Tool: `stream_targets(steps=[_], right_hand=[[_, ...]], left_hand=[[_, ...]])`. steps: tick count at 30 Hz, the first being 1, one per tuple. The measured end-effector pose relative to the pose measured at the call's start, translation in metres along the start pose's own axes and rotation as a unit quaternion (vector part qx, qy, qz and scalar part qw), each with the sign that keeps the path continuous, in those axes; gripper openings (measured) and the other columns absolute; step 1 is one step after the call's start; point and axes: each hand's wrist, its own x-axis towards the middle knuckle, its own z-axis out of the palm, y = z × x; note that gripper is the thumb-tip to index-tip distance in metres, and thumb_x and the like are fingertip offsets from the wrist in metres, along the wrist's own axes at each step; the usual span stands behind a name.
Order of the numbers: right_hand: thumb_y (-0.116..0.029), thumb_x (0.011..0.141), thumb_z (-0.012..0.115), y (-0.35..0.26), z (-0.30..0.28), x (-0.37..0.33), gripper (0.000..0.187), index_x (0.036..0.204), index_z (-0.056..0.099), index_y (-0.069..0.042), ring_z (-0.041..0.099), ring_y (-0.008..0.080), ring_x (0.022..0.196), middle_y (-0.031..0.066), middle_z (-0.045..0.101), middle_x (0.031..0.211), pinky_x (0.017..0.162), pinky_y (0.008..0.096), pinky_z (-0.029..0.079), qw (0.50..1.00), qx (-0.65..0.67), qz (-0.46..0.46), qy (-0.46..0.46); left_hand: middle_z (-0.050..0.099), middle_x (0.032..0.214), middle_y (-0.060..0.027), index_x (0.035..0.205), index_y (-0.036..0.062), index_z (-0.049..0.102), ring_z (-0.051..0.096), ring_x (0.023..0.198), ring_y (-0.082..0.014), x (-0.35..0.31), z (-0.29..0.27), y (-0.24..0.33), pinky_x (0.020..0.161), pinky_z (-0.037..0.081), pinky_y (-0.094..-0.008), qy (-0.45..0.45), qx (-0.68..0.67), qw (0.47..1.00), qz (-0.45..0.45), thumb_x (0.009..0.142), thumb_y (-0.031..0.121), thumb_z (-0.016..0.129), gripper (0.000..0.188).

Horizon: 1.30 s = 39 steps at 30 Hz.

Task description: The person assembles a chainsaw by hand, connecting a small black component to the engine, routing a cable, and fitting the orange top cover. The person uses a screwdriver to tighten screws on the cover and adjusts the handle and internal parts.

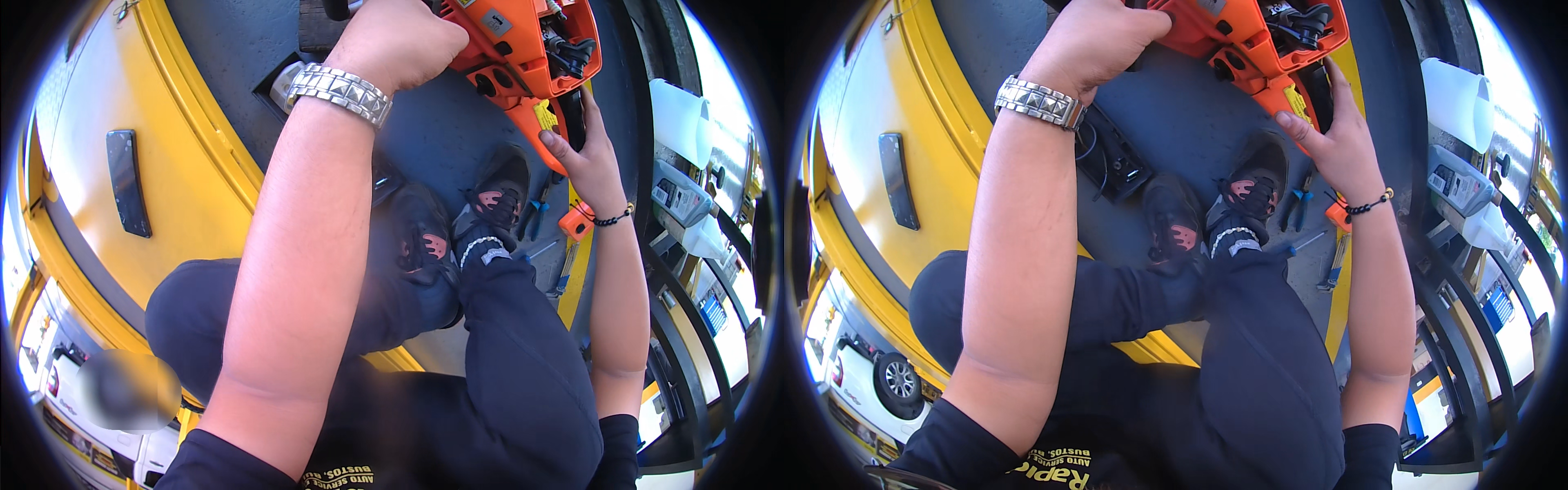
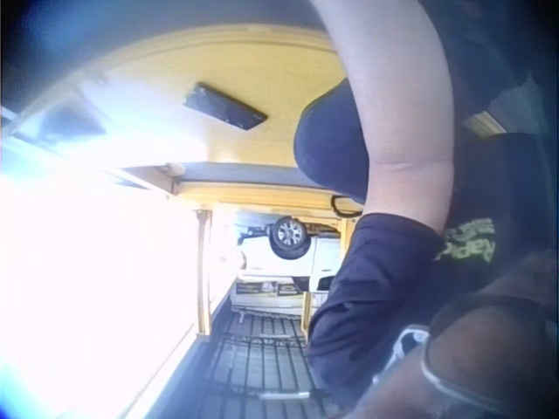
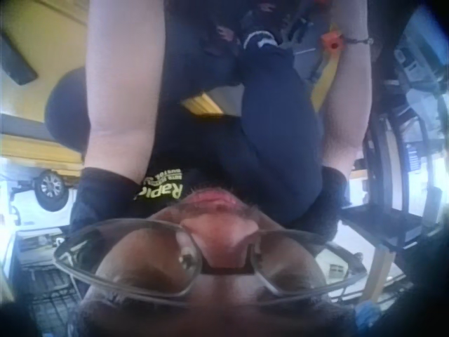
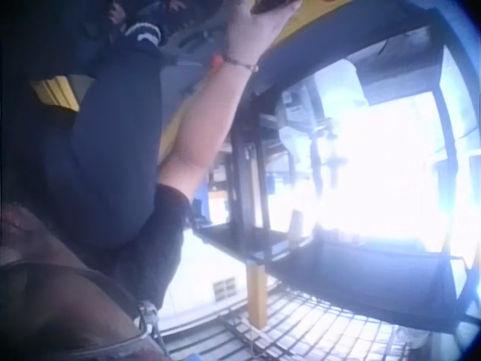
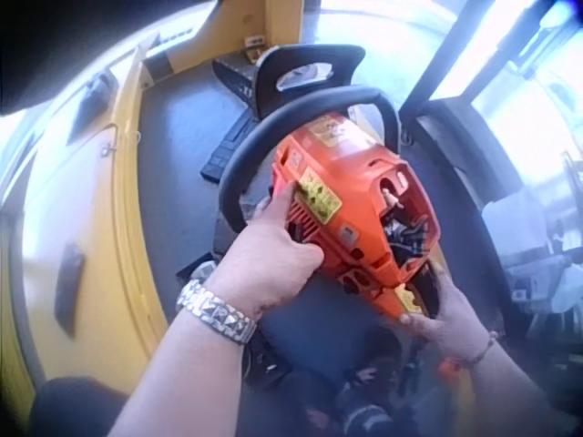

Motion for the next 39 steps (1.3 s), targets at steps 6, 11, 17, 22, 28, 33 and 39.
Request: stream_targets(steps=[6,11,17,22,28,33,39], right_hand=[[-0.05,0.084,0.084,-0.033,0.007,0.014,0.097,0.154,0.039,0.0,0.059,0.0315,0.13,0.0222,0.053,0.144,0.101,0.0424,0.053,0.986,-0.014,-0.066,0.151],[-0.06,0.073,0.088,-0.045,-0.002,0.05,0.119,0.155,0.033,0.006,0.067,0.0289,0.118,0.0215,0.064,0.132,0.1,0.0377,0.054,0.99,-0.074,-0.037,0.117],[-0.049,0.074,0.091,-0.058,-0.01,0.054,0.112,0.153,0.034,0.006,0.071,0.0221,0.107,0.0166,0.07,0.121,0.095,0.0333,0.055,0.998,-0.003,-0.024,0.051],[-0.042,0.076,0.091,-0.063,-0.009,0.056,0.104,0.151,0.037,0.005,0.071,0.0215,0.108,0.0156,0.069,0.123,0.096,0.033,0.055,0.997,0.004,-0.057,0.05],[-0.045,0.073,0.092,-0.063,-0.009,0.057,0.104,0.15,0.041,0.001,0.067,0.0265,0.116,0.0181,0.066,0.129,0.102,0.0372,0.051,0.992,-0.084,-0.056,0.075],[-0.05,0.071,0.091,-0.066,-0.01,0.057,0.107,0.151,0.042,0.001,0.066,0.0306,0.12,0.0205,0.064,0.132,0.105,0.0398,0.05,0.99,-0.107,-0.04,0.086],[-0.059,0.067,0.09,-0.053,-0.011,0.059,0.116,0.153,0.04,0.003,0.064,0.0321,0.123,0.0225,0.062,0.135,0.106,0.0392,0.049,0.984,-0.129,-0.052,0.113]], left_hand=[[0.057,0.138,-0.0299,0.142,0.0044,0.057,0.06,0.124,-0.04,-0.008,0.013,-0.025,0.107,0.048,-0.0414,0.103,-0.134,0.983,0.076,0.083,-0.002,0.056,0.06],[0.051,0.143,-0.0269,0.127,0.008,0.067,0.06,0.12,-0.0431,-0.031,0.043,-0.022,0.103,0.049,-0.0481,0.21,0.216,0.932,0.202,0.082,0.003,0.069,0.045],[0.062,0.132,-0.0188,0.11,0.0075,0.069,0.068,0.105,-0.0377,-0.021,0.038,-0.015,0.09,0.056,-0.0449,0.217,0.14,0.938,0.232,0.077,0.012,0.08,0.035],[0.069,0.119,-0.0104,0.108,0.0073,0.07,0.07,0.098,-0.0336,-0.017,0.03,-0.014,0.084,0.058,-0.0429,0.219,0.153,0.939,0.217,0.077,0.011,0.08,0.032],[0.07,0.113,-0.0095,0.106,0.0065,0.07,0.071,0.098,-0.0338,-0.013,0.028,-0.013,0.086,0.058,-0.0426,0.213,0.157,0.936,0.23,0.075,0.013,0.083,0.034],[0.071,0.109,-0.0112,0.107,0.0065,0.068,0.07,0.099,-0.034,-0.017,0.024,-0.001,0.085,0.058,-0.043,0.18,0.197,0.942,0.203,0.074,0.017,0.085,0.039],[0.072,0.104,-0.0114,0.105,0.0068,0.069,0.071,0.095,-0.0341,-0.014,0.025,0.0,0.083,0.057,-0.0433,0.172,0.203,0.938,0.221,0.075,0.02,0.086,0.036]])
